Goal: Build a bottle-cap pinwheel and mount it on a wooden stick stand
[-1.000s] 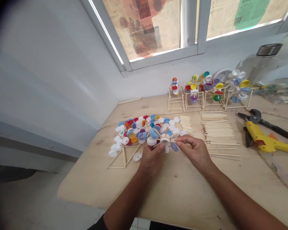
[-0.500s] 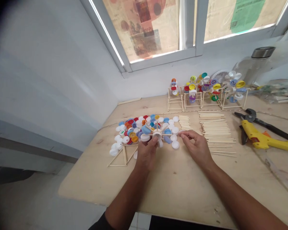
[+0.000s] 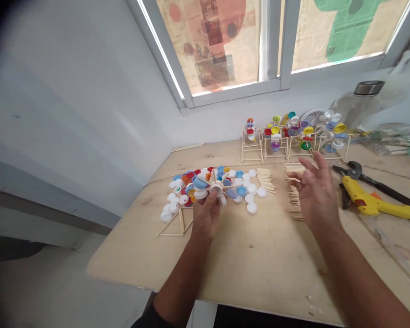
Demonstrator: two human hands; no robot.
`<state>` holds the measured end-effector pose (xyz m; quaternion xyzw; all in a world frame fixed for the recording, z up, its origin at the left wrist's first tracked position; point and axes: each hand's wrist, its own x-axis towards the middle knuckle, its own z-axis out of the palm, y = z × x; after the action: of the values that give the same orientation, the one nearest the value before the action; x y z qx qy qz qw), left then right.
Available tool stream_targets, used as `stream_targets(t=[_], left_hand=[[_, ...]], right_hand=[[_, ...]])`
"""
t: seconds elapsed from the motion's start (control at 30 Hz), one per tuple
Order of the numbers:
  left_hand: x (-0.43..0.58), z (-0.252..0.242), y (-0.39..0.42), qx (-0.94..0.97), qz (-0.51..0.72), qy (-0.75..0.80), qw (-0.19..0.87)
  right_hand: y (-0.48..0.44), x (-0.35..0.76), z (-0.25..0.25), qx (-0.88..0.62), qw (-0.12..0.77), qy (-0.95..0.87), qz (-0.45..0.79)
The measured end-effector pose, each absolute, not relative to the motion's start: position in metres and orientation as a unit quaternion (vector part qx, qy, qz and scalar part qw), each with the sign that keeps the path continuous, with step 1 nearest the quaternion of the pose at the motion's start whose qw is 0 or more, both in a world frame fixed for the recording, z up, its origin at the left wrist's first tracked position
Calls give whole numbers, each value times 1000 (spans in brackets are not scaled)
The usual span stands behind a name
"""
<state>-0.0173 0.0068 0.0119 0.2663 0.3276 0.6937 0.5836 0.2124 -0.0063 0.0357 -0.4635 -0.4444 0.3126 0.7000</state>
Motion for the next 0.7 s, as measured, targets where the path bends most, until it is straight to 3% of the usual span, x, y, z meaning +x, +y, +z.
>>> stream_targets(t=[0.13,0.23,0.33,0.4,0.53,0.6,0.7], left_hand=[[-18,13,8,258,694,322,590],[-19,13,8,246,695,318,596],[-20,12,9,235,703,308,596],[-21,12,9,234,707,299,597],[-21,12,10,229,705,293,604],[-20,12,10,225,706,293,605],[-20,12,11,215,707,289,608]], right_hand=[[-28,226,53,-348,570,-612,424],[-34,222,52,-245,347,-733,531],[-28,213,45,-308,172,-763,541],[-20,208,39,-412,192,-757,469],[-5,211,21,-582,428,-629,287],[2,215,12,-613,521,-546,234],[9,220,6,-601,587,-506,197]])
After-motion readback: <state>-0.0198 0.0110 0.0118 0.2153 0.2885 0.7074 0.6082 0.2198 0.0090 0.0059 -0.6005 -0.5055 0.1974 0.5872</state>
